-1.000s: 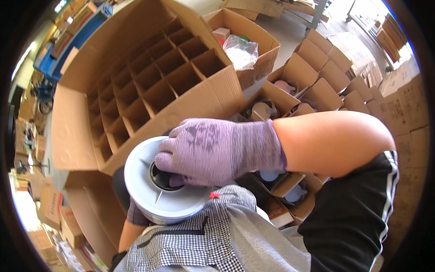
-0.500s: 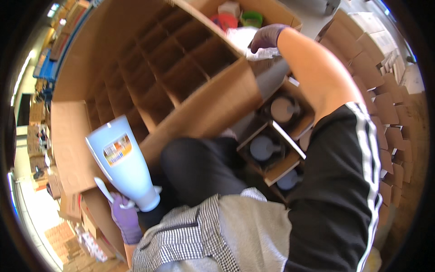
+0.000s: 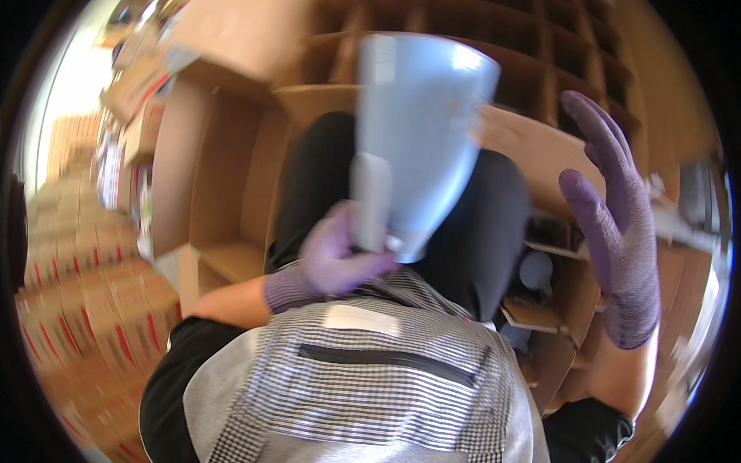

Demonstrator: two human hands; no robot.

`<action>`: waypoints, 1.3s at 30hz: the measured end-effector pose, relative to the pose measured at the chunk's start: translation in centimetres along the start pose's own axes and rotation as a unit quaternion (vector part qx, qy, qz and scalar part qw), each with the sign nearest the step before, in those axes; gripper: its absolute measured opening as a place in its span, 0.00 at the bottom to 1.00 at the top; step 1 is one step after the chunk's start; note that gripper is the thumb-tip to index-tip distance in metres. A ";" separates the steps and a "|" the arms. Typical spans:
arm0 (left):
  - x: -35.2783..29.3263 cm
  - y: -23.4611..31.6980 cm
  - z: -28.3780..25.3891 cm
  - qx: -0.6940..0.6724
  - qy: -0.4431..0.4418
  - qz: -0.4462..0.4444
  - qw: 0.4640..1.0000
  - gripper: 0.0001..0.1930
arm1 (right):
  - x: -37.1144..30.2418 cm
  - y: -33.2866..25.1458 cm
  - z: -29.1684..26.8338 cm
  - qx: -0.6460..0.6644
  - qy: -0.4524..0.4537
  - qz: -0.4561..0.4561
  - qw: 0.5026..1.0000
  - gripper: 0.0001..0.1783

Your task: The person assembles thermos flasks by inserting glass liners into the housings, attaching the lids, and placing the finished flasks into protective bags before packing them into cardboard boxes.

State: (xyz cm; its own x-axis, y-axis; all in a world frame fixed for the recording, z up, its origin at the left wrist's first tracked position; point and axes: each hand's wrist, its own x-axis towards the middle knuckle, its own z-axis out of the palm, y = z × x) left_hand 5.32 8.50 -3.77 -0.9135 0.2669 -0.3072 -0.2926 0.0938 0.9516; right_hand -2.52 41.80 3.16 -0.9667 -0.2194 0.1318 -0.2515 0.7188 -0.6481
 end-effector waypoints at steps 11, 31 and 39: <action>-1.5 -3.6 -11.5 0.035 -0.204 0.130 0.970 0.14 | 3.1 -2.3 5.9 0.092 0.012 0.027 0.995 0.31; 24.7 -32.6 -16.2 0.388 0.218 0.117 0.888 0.19 | 5.5 -4.7 6.1 0.162 0.057 0.106 0.980 0.30; 7.5 -14.5 -27.0 0.178 -0.034 -0.194 0.964 0.17 | 4.9 -7.2 7.5 0.166 0.011 0.019 0.986 0.34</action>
State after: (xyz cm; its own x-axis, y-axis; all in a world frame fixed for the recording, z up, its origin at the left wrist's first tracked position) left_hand -4.92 -16.73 -19.65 -0.7306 0.2073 -0.6506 -0.4812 0.5198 0.7059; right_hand -5.08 30.65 2.87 -0.9769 -0.1797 0.1159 -0.1887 0.4697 -0.8624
